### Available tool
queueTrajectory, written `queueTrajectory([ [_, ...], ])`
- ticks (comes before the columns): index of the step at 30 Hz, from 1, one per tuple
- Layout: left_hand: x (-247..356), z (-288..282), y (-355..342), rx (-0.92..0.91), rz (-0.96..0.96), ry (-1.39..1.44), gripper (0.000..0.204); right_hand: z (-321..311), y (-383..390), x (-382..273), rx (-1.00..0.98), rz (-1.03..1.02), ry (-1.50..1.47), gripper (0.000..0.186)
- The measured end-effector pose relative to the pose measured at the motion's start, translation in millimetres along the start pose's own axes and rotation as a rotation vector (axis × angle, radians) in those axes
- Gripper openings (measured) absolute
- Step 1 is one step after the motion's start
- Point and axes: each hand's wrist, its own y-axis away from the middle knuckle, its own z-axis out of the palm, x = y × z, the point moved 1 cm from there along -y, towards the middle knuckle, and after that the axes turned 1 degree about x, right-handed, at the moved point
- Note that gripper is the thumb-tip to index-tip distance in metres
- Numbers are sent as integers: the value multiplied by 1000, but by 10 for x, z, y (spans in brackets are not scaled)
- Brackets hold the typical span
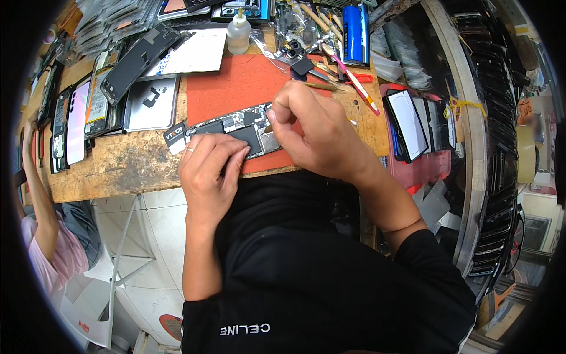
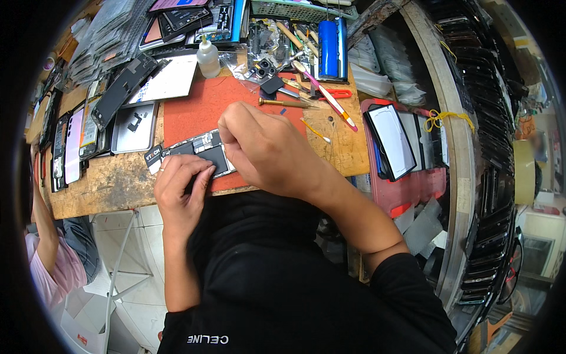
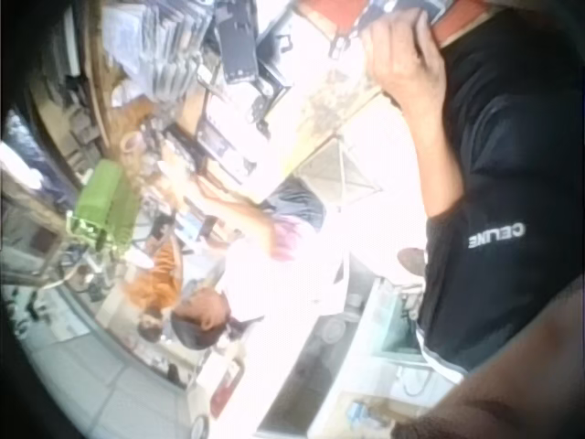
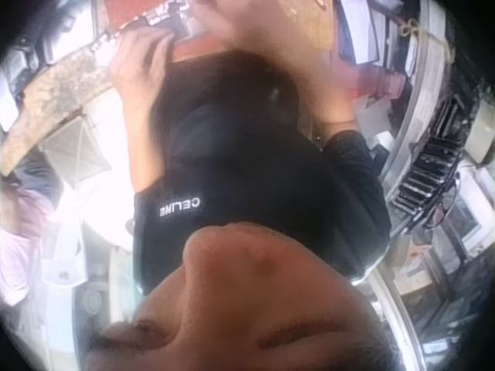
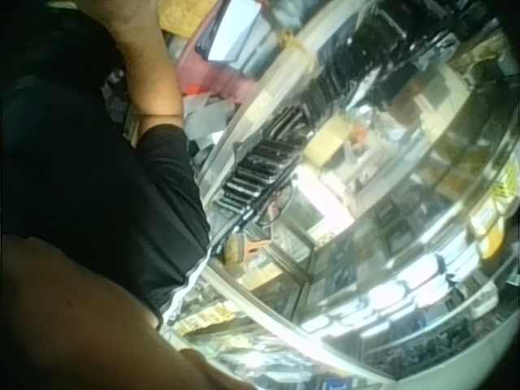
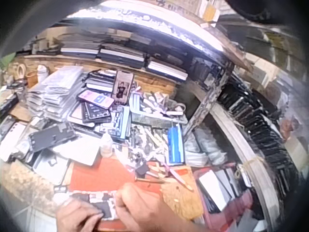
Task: The person disassembles a smartphone, removes the back cover, and uses a small tool to manipulate internal components. They then reassemble the device by placing the back cover back on and securing it.
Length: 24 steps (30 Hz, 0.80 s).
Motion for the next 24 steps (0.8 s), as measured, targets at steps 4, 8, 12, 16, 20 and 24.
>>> queueTrajectory([
  [4, -2, -1, -2, -2, -2, -9, 15, 15, 1, 9, -6, 1, 2, 27],
  [8, 3, 7, -1, -1, 2, -20, 15, 9, 4, 0, -32, 29, 6, 27],
  [12, 6, 12, 0, -4, -1, -32, 15, -15, -21, -18, -73, 6, 28, 25],
  [16, 3, 13, -1, -7, -4, -35, 15, -40, -72, -57, -121, -30, 53, 25],
  [20, -2, 13, 2, -7, 7, -40, 15, -73, -143, -95, -182, -94, 64, 21],
  [24, -4, 19, 2, -6, 17, -47, 16, -108, -192, -130, -306, -109, 89, 15],
])
